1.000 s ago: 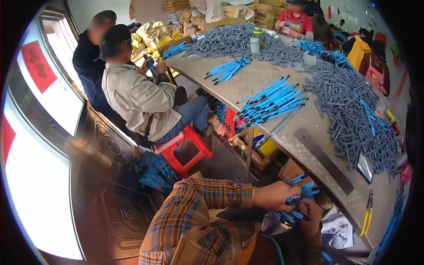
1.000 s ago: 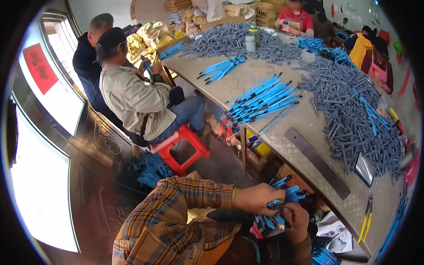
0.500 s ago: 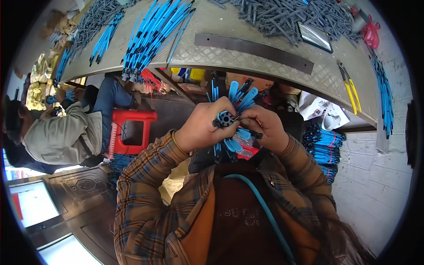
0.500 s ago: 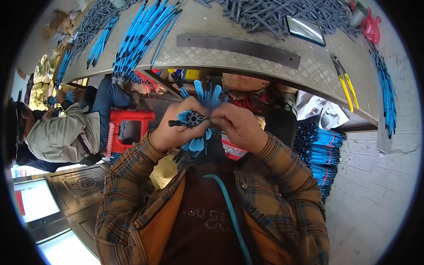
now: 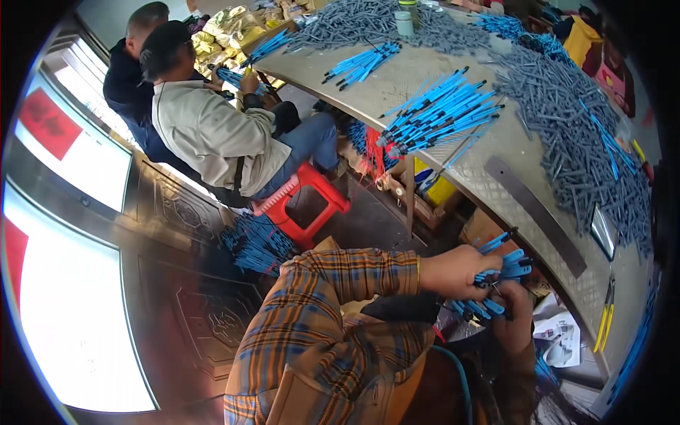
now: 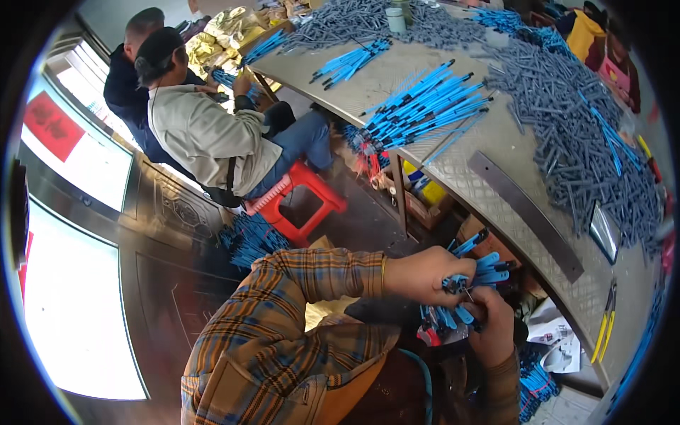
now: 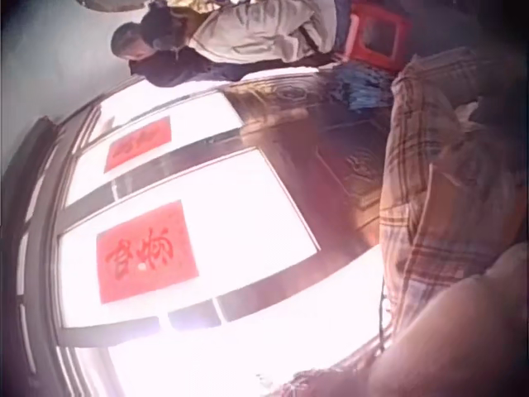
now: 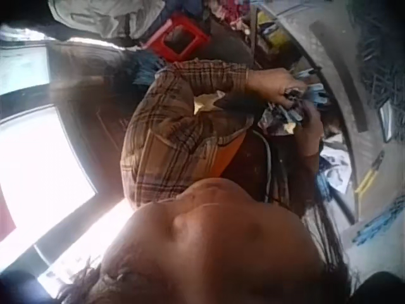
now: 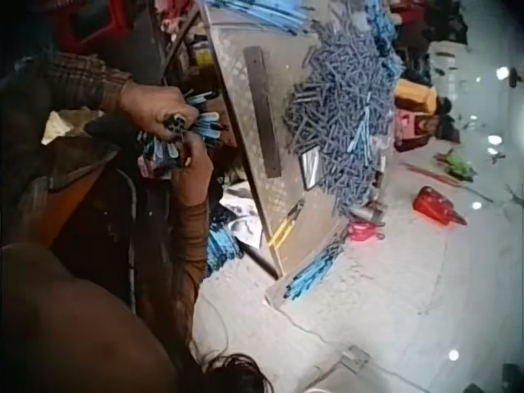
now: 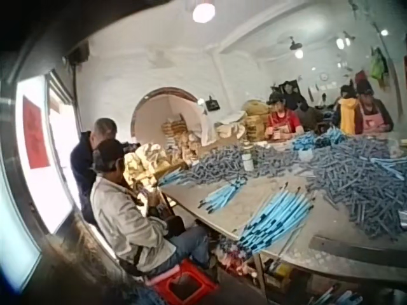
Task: The person aligns umbrella ribs, threads wire through their base, attaches them around a plastic hub, and tightens and cuts the securing wire using pliers.
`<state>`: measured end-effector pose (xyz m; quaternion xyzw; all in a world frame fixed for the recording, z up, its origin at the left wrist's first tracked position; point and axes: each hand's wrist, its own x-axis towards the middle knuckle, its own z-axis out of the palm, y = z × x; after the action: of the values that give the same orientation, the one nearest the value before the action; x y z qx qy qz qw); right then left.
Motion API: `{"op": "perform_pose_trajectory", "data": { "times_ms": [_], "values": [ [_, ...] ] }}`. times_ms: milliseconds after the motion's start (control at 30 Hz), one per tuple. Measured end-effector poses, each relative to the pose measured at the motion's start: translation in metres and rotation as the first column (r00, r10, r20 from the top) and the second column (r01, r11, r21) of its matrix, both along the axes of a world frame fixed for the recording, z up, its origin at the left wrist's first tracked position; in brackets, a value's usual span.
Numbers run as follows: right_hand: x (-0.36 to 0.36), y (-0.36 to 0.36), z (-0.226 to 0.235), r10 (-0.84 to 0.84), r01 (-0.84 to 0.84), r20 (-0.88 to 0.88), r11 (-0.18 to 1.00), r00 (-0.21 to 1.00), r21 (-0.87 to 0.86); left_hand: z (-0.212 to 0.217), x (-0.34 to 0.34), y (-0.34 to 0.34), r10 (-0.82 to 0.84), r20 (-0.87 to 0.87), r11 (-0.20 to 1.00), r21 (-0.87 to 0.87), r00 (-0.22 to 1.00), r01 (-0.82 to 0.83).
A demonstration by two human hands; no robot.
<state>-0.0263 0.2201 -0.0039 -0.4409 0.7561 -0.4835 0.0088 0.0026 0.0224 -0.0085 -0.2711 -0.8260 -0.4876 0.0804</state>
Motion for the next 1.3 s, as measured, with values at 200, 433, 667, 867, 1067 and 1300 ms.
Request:
{"op": "perform_pose_trajectory", "data": {
  "times_ms": [200, 433, 667, 867, 1067, 1300],
  "values": [
    [-0.018, 0.001, 0.001, 0.145, -0.073, -0.247, 0.958, 0.958, 0.279, 0.007, -0.006, -0.004, -0.066, 0.006, 0.998, 0.026, 0.998, 0.065],
    [-0.013, -0.009, -0.005, -0.076, 0.094, -0.207, 0.992, 0.975, 0.079, 0.001, -0.015, -0.001, -0.058, -0.011, 0.998, 0.017, 0.998, 0.058],
    [-0.004, 0.001, -0.006, -0.239, 0.231, 0.199, 0.971, 0.951, 0.060, 0.001, -0.023, 0.008, -0.065, 0.024, 0.997, 0.041, 0.998, 0.064],
    [-0.038, 0.103, -0.009, -0.568, 0.539, 0.202, 0.822, 0.798, 0.184, 0.001, -0.032, 0.001, -0.143, 0.094, 0.988, 0.074, 0.985, 0.136],
    [-0.110, 0.232, -0.033, -0.531, 0.827, -0.634, 0.375, 0.562, 0.419, 0.001, -0.046, -0.013, -0.179, 0.173, 0.970, 0.196, 0.968, 0.145],
    [-0.116, 0.252, -0.036, -0.485, 0.838, -0.683, 0.312, 0.546, 0.449, 0.009, -0.040, -0.022, -0.199, 0.313, 0.964, 0.234, 0.928, 0.128]
  ]
}}
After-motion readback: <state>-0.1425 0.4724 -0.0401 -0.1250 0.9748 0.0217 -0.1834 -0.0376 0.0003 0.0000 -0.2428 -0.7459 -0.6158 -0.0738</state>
